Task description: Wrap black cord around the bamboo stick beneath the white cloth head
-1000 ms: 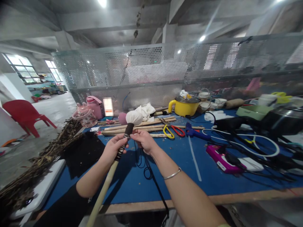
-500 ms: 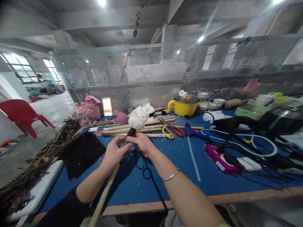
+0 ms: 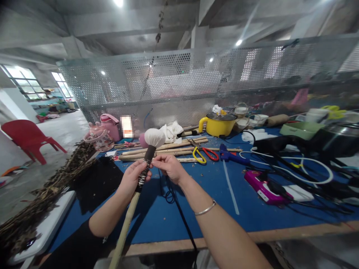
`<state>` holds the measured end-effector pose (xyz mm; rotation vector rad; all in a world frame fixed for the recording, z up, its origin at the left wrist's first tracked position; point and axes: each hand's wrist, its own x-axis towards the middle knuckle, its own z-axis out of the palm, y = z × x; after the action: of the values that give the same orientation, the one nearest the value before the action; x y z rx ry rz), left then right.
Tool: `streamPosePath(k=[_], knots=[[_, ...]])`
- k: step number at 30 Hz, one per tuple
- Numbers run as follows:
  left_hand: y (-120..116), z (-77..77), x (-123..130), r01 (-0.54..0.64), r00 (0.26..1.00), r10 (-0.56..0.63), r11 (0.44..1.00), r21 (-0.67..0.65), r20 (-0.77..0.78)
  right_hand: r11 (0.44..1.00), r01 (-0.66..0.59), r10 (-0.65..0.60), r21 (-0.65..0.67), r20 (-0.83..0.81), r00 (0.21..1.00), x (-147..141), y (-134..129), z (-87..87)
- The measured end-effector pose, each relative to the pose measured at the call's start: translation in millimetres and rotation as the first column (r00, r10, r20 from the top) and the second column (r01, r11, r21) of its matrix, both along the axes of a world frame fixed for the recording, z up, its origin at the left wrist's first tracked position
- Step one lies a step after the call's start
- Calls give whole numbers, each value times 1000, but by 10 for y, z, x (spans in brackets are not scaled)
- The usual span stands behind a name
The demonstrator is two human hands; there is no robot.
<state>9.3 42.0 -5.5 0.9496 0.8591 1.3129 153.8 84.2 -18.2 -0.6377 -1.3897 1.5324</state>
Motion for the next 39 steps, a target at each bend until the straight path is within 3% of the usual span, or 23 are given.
streamPosePath(k=[8,13,16,19,21,24,25,27,32,39], knots=[[-60,56,-15,39,999,-39,999,-17,-6,998,-25,26,-65,2,1000,-37,-39,44],[-41,36,-45,217,974,-227,952,-216,-21,998,-32,33,-54,20,999,-23,-49,63],[6,-64,-36,186,968,-226,937,-295,-107,999,30,-25,-38,118,993,-43,-20,22],[52,-138,-25,-61,945,27,994,-95,-326,996,69,-60,-49,181,982,-53,9,-3],[80,-132,-27,-147,871,178,984,102,-459,993,100,-85,-70,191,978,-43,18,9],[127,-74,-24,23,736,181,957,291,-652,984,154,-135,-86,187,973,-18,15,49],[145,-58,-17,84,696,165,948,308,-699,982,165,-146,-88,183,972,-13,13,60],[184,-53,7,95,666,164,949,301,-727,981,176,-160,-83,168,973,-12,11,66],[217,-135,61,-37,752,203,963,267,-628,991,120,-113,-66,104,988,-43,37,5],[103,-128,36,-79,909,131,986,146,-397,991,26,-11,-131,112,994,20,34,19]])
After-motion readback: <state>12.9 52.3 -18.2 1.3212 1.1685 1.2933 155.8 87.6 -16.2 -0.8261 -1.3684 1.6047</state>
